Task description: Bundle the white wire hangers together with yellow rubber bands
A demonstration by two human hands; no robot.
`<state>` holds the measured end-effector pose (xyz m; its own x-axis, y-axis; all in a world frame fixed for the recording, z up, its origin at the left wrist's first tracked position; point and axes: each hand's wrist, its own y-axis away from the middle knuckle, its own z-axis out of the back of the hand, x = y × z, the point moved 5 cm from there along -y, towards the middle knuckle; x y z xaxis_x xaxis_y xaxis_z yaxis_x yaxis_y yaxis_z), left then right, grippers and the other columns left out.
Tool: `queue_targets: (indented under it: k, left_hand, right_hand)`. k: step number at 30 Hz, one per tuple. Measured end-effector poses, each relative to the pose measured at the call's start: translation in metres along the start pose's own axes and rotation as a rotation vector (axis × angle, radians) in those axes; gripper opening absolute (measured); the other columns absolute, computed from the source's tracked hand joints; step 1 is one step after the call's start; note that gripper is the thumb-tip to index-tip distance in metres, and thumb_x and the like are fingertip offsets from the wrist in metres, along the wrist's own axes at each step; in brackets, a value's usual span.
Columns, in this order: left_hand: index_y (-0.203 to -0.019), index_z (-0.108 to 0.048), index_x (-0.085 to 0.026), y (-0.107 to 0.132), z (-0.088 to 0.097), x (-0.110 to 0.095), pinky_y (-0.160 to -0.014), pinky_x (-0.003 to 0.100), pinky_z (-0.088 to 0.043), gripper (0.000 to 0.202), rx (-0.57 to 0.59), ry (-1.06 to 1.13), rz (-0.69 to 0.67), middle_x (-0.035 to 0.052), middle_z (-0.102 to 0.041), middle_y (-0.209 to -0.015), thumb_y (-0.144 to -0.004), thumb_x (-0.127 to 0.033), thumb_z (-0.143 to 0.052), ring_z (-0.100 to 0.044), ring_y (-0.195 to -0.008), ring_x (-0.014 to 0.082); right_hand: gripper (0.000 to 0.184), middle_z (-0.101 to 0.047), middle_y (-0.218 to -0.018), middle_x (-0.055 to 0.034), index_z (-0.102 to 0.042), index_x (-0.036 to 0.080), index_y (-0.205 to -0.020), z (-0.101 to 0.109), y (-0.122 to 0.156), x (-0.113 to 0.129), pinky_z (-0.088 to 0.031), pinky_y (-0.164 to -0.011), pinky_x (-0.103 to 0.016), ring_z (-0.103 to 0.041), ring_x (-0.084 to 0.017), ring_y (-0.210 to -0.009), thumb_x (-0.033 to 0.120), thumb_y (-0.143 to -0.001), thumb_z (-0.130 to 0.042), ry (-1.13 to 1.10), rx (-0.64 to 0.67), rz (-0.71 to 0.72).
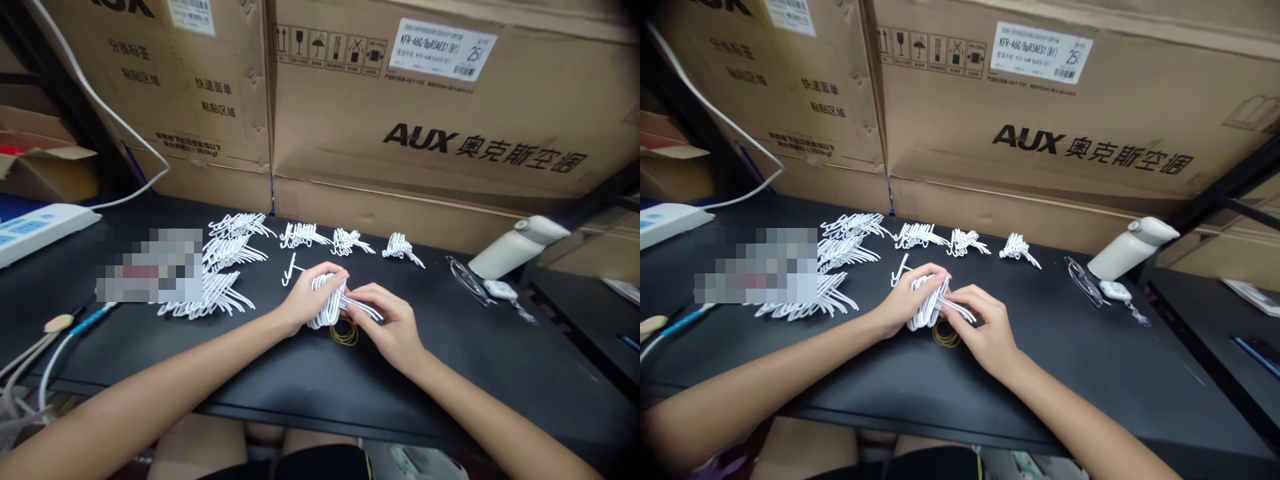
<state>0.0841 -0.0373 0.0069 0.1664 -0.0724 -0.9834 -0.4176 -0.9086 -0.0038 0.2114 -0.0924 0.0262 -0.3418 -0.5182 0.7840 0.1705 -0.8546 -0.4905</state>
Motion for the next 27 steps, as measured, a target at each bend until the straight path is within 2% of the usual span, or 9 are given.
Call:
queue_targets:
  k: [2, 4, 7, 10, 15, 22, 27]
  left_hand:
    - [-0.088, -0.058, -0.016, 0.000, -0.001, 0.000, -0.052, 0.023, -0.052, 0.027, 0.016, -0.001, -0.002, -0.0005, -0.062, -0.068, -0.079, -0.042, -0.061, -0.060, -0.056, 0.0116]
    - [-0.089, -0.058, -0.017, 0.001, -0.002, 0.000, -0.053, 0.025, -0.053, 0.028, 0.025, -0.012, -0.015, 0.0001, -0.062, -0.070, -0.079, -0.043, -0.060, -0.060, -0.056, 0.0124]
    - [-0.093, -0.059, -0.017, 0.002, -0.001, -0.002, -0.054, 0.026, -0.054, 0.029, 0.022, -0.032, -0.027, 0.0009, -0.063, -0.072, -0.079, -0.043, -0.060, -0.060, -0.058, 0.0130]
    - [-0.097, -0.061, -0.017, 0.003, -0.001, -0.005, -0.056, 0.024, -0.053, 0.031, 0.026, -0.062, -0.043, 0.0017, -0.063, -0.073, -0.079, -0.042, -0.060, -0.061, -0.059, 0.0129]
    - [-0.093, -0.060, -0.015, 0.004, -0.002, -0.008, -0.055, 0.023, -0.051, 0.030, 0.026, -0.115, -0.059, 0.0024, -0.064, -0.073, -0.079, -0.041, -0.061, -0.061, -0.058, 0.0126]
    - [-0.090, -0.060, -0.015, 0.004, -0.002, -0.010, -0.058, 0.023, -0.051, 0.028, 0.028, -0.143, -0.081, 0.0019, -0.064, -0.072, -0.079, -0.041, -0.062, -0.060, -0.059, 0.0124]
    - [-0.086, -0.059, -0.015, 0.005, -0.002, -0.012, -0.060, 0.023, -0.052, 0.026, 0.042, -0.149, -0.114, 0.0021, -0.064, -0.073, -0.076, -0.038, -0.065, -0.062, -0.065, 0.0134]
  right_hand:
    - [0.009, -0.064, -0.081, -0.0043, -0.064, 0.017, -0.086, 0.001, 0.000, -0.005, -0.048, -0.063, -0.026, -0.061, -0.015, -0.071, 0.025, -0.085, -0.059, 0.002, 0.002, -0.095]
    - [0.016, -0.058, -0.067, 0.0004, -0.057, 0.017, -0.079, 0.000, 0.001, -0.011, -0.042, -0.054, -0.023, -0.054, -0.011, -0.057, 0.031, -0.087, -0.056, 0.022, 0.036, -0.188]
    - [0.030, -0.046, -0.052, 0.0049, -0.047, 0.018, -0.068, -0.007, 0.003, -0.016, -0.034, -0.048, -0.022, -0.041, -0.008, -0.047, 0.036, -0.093, -0.045, 0.053, 0.173, -0.246]
    - [0.037, -0.042, -0.050, 0.0046, -0.045, 0.019, -0.065, -0.011, 0.004, -0.015, -0.032, -0.048, -0.022, -0.038, -0.009, -0.046, 0.037, -0.096, -0.035, 0.058, 0.268, -0.220]
    - [0.036, -0.042, -0.052, 0.0043, -0.043, 0.019, -0.067, -0.013, 0.004, -0.011, -0.032, -0.050, -0.022, -0.039, -0.009, -0.046, 0.035, -0.097, -0.032, 0.090, 0.344, -0.158]
    - [0.034, -0.037, -0.055, 0.0047, -0.038, 0.020, -0.066, -0.012, 0.004, -0.010, -0.029, -0.051, -0.024, -0.033, -0.009, -0.047, 0.033, -0.097, -0.030, 0.156, 0.382, -0.123]
    - [0.036, -0.044, -0.052, 0.0042, -0.044, 0.019, -0.068, -0.013, 0.005, -0.011, -0.035, -0.052, -0.023, -0.042, -0.010, -0.048, 0.034, -0.098, -0.031, 0.083, 0.367, -0.137]
